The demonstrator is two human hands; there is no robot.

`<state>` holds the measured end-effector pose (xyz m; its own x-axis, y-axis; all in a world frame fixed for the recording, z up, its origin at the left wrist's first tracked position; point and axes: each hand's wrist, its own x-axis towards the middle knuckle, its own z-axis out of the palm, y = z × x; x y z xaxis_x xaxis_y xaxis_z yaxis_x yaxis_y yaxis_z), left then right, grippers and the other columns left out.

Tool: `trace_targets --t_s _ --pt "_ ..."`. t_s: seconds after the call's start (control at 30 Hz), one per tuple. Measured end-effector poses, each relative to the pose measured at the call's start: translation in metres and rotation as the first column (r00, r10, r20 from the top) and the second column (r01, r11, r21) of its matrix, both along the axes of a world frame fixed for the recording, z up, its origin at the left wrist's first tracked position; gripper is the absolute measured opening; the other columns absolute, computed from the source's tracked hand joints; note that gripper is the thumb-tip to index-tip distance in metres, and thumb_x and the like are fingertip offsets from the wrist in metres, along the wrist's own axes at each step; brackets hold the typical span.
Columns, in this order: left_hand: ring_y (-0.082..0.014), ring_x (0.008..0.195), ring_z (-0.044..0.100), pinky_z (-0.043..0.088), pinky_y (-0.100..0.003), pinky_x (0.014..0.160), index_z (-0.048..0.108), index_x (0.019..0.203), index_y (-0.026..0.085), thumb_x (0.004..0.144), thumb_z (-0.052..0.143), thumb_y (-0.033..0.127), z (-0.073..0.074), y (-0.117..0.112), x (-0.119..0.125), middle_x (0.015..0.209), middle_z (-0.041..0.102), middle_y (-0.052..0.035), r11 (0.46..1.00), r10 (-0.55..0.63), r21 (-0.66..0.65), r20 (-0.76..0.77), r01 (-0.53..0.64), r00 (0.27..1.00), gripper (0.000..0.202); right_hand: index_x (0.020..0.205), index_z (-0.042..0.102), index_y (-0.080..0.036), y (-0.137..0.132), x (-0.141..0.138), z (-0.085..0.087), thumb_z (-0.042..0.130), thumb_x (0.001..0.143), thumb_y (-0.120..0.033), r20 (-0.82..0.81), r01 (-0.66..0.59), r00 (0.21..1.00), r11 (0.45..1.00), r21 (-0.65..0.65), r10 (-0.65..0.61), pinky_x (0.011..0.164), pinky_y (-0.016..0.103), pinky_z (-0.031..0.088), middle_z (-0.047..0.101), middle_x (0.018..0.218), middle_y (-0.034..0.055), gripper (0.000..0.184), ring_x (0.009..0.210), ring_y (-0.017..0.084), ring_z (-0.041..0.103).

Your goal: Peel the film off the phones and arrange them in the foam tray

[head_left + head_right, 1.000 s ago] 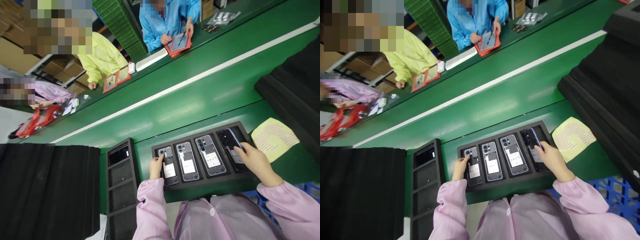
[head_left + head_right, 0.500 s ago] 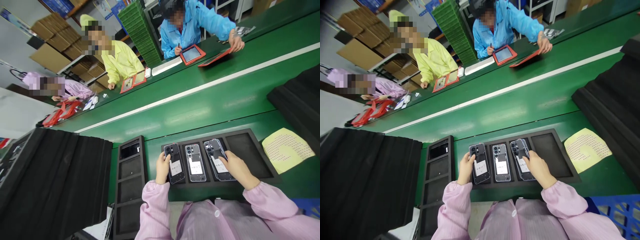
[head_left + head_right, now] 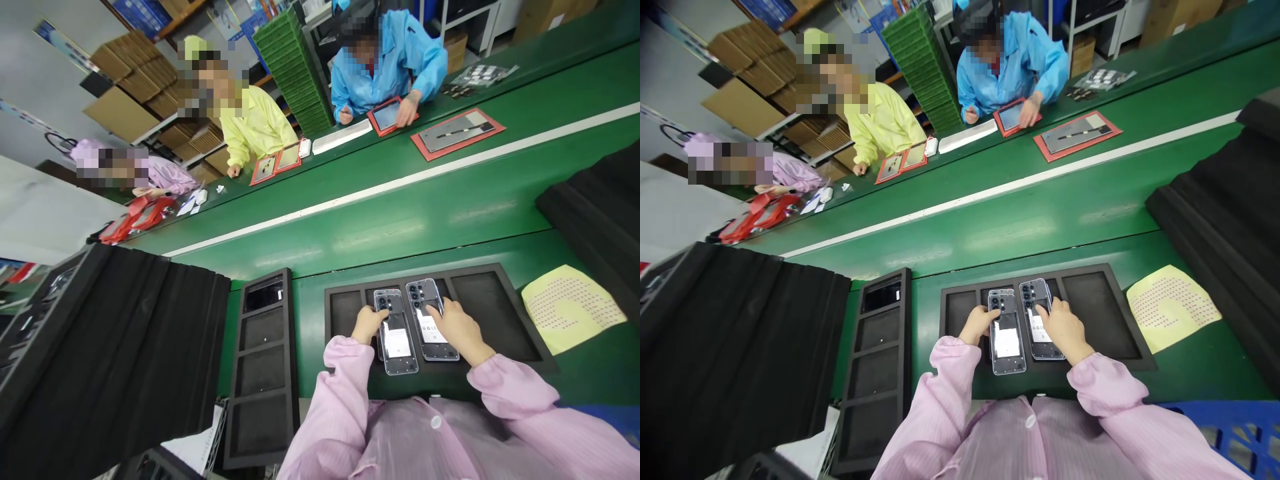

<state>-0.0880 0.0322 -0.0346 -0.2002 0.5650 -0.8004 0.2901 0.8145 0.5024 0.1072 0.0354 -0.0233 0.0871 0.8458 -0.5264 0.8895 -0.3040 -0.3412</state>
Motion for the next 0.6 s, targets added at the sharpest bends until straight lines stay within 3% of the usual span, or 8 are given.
trace_targets --t_s 0.1,0.2,0.27,0.37,0.5,0.6 --pt "-0.0121 0.07 0.06 0.053 -0.029 0.064 0.06 0.091 0.012 0.083 0.061 0.029 0.007 0.005 -0.003 0.083 0.063 -0.002 1.0 -0.009 -0.005 0.038 0.009 0.999 0.018 0.09 0.057 -0.014 0.001 0.004 -0.004 0.048 0.091 -0.039 -0.124 0.051 0.991 0.999 0.006 -0.05 0.075 0.037 0.047 0.06 0.1 0.0105 0.026 0.083 0.021 0.061" --pt "-0.014 0.066 0.06 0.051 -0.029 0.067 0.062 0.071 0.013 0.064 0.077 0.019 0.009 0.001 0.003 0.066 0.063 -0.0002 0.991 0.044 0.125 0.083 -0.054 0.996 0.017 0.084 0.056 -0.015 0.0 0.006 -0.011 0.056 0.085 -0.035 -0.295 0.119 0.949 0.993 0.011 -0.111 0.075 0.036 0.047 0.062 0.091 0.0065 0.02 0.079 0.019 0.06" --pt "-0.0168 0.074 0.062 0.049 -0.028 0.073 0.064 0.072 0.016 0.059 0.079 0.019 0.008 -0.007 0.011 0.07 0.067 -0.0018 0.956 0.122 0.249 0.135 -0.153 0.983 0.02 0.085 0.056 -0.016 -0.002 0.009 -0.016 0.057 0.08 -0.034 -0.426 0.181 0.89 0.983 0.0 -0.164 0.074 0.035 0.048 0.064 0.082 0.0046 0.018 0.075 0.019 0.061" --pt "-0.0192 0.083 0.064 0.048 -0.03 0.078 0.063 0.083 0.015 0.067 0.071 0.036 0.006 -0.023 0.021 0.084 0.07 -0.0055 0.866 0.266 0.366 0.239 -0.34 0.934 0.027 0.091 0.056 -0.017 -0.01 0.017 -0.016 0.051 0.076 -0.044 -0.607 0.292 0.756 0.956 -0.023 -0.245 0.073 0.036 0.05 0.067 0.083 0.007 0.031 0.079 0.023 0.064" --pt "-0.0215 0.093 0.064 0.047 -0.032 0.084 0.059 0.094 0.015 0.064 0.065 0.059 0.013 -0.037 0.033 0.098 0.069 -0.0088 0.756 0.372 0.398 0.39 -0.519 0.842 0.054 0.104 0.057 -0.016 -0.028 0.02 -0.004 0.045 0.072 -0.062 -0.784 0.334 0.561 0.939 -0.08 -0.266 0.065 0.037 0.053 0.068 0.086 0.0089 0.057 0.081 0.027 0.065" --pt "-0.0224 0.099 0.063 0.047 -0.032 0.088 0.059 0.101 0.016 0.06 0.066 0.065 0.022 -0.036 0.05 0.106 0.068 -0.0087 0.738 0.351 0.374 0.497 -0.561 0.793 0.065 0.108 0.058 -0.018 -0.039 0.009 0.001 0.054 0.069 -0.064 -0.84 0.349 0.49 0.936 -0.053 -0.23 0.081 0.038 0.052 0.065 0.105 0.0103 0.06 0.1 0.028 0.061"
